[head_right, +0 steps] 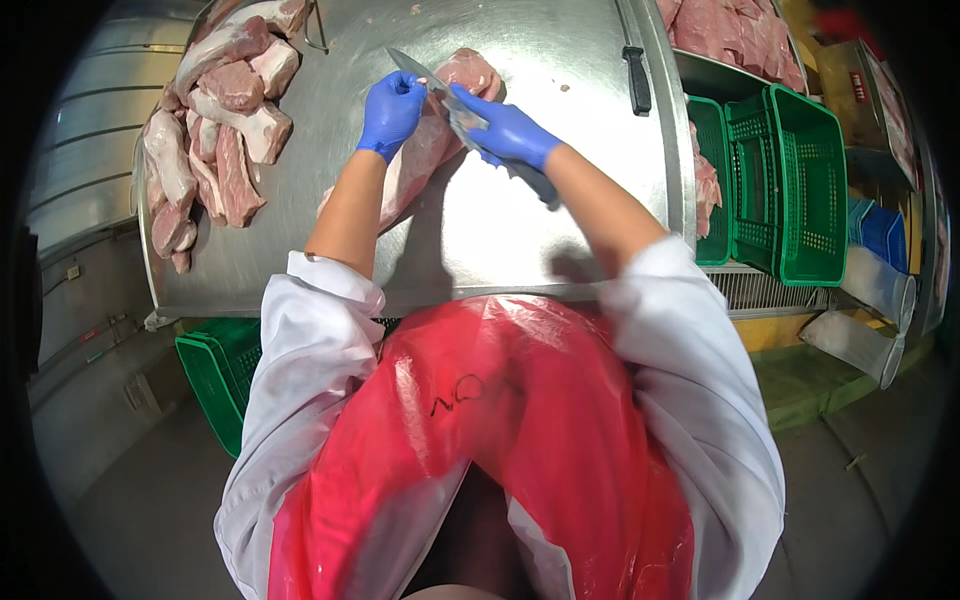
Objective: The person trims fat and sinew from large cuts of pork using a knife on a stainless steel table. They repeatedly slice off layers of fat and place the trimmed pieces into a green crate while continuing to work on the main cut.
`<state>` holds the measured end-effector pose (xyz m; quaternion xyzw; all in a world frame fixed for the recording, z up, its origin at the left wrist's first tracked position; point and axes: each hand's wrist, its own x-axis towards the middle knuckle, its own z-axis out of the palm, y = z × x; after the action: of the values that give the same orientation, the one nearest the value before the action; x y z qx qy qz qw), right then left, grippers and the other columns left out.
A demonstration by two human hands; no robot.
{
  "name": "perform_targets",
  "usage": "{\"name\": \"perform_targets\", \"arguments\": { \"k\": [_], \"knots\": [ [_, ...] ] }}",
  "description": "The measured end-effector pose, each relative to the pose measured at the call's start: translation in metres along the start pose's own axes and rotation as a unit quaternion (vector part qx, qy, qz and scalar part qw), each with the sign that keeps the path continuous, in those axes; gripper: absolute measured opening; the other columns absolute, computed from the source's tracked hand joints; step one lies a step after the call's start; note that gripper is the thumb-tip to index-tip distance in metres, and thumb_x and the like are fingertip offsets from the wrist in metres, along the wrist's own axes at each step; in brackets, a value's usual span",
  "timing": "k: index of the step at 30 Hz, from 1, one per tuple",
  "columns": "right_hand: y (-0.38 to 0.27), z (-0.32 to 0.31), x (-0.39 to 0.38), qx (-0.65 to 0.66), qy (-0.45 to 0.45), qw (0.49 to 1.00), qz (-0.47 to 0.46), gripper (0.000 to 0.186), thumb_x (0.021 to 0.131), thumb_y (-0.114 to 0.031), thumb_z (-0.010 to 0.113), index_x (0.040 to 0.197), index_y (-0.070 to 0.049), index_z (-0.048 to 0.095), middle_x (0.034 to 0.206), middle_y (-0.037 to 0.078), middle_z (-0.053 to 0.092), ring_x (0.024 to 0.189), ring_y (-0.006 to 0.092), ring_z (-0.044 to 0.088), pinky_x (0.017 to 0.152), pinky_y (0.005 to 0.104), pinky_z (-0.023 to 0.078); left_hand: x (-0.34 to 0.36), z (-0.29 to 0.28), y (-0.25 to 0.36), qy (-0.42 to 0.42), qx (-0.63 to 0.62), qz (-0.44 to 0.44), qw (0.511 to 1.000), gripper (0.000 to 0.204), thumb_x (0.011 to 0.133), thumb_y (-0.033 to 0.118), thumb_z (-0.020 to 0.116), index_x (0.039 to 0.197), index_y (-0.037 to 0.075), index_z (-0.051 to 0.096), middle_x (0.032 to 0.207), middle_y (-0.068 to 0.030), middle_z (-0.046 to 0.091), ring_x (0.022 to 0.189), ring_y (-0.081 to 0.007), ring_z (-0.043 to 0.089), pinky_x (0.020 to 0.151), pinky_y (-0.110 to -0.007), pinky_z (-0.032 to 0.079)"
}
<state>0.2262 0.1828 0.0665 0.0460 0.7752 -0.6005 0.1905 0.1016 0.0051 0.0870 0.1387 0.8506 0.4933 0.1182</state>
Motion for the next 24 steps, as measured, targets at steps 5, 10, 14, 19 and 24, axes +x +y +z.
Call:
{"name": "perform_targets", "arguments": {
  "k": [5,10,14,19,24],
  "knots": [
    [-0.013,0.002,-0.029,0.000,-0.062,0.998,0.010,0.072,0.101,-0.013,0.050,0.163,-0.037,0.023,0.073,0.006,0.066,0.059,0.0139,0.065,0.061,0.0317,0.059,0.006,-0.013,-0.032,0.044,0.004,0.021,0.999,0.018,0.091,0.017,0.072,0.084,0.000,0.067,0.070,-0.0048,0.067,0.062,-0.0100,0.057,0.061,-0.029,0.049],
    [-0.027,-0.005,-0.044,-0.056,-0.081,0.994,0.053,0.067,0.104,-0.021,0.048,0.164,-0.036,0.023,0.076,0.007,0.067,0.062,0.0151,0.066,0.063,0.0328,0.059,-0.009,-0.018,-0.014,0.014,-0.088,-0.006,0.996,0.016,0.094,0.015,0.070,0.086,0.002,0.067,0.072,0.0000,0.063,0.064,-0.0070,0.054,0.059,-0.026,0.044],
    [-0.025,0.011,-0.011,-0.023,-0.067,0.997,0.004,0.067,0.105,-0.024,0.047,0.164,-0.038,0.018,0.077,0.009,0.065,0.066,0.0165,0.065,0.065,0.0336,0.057,-0.012,-0.024,-0.014,0.011,-0.132,-0.002,0.991,0.010,0.095,0.011,0.069,0.093,0.002,0.066,0.078,-0.0010,0.062,0.067,-0.0081,0.055,0.061,-0.025,0.045],
    [0.011,0.002,-0.121,-0.077,-0.128,0.985,0.084,0.076,0.096,-0.015,0.055,0.164,-0.029,0.025,0.076,0.011,0.069,0.061,0.0165,0.066,0.065,0.0336,0.059,-0.037,-0.075,-0.043,0.066,-0.210,-0.049,0.974,0.012,0.097,0.014,0.067,0.091,0.003,0.068,0.076,0.0005,0.058,0.065,-0.0095,0.053,0.062,-0.026,0.046],
    [0.036,-0.002,-0.153,0.004,0.006,1.000,-0.028,0.071,0.100,-0.011,0.053,0.164,-0.026,0.026,0.073,0.004,0.064,0.058,0.0115,0.061,0.054,0.0276,0.055,-0.067,-0.094,-0.097,0.041,0.282,0.117,0.951,0.037,0.082,0.020,0.075,0.112,0.003,0.064,0.089,-0.0173,0.070,0.082,-0.0364,0.067,0.078,-0.045,0.053]
  ]
}}
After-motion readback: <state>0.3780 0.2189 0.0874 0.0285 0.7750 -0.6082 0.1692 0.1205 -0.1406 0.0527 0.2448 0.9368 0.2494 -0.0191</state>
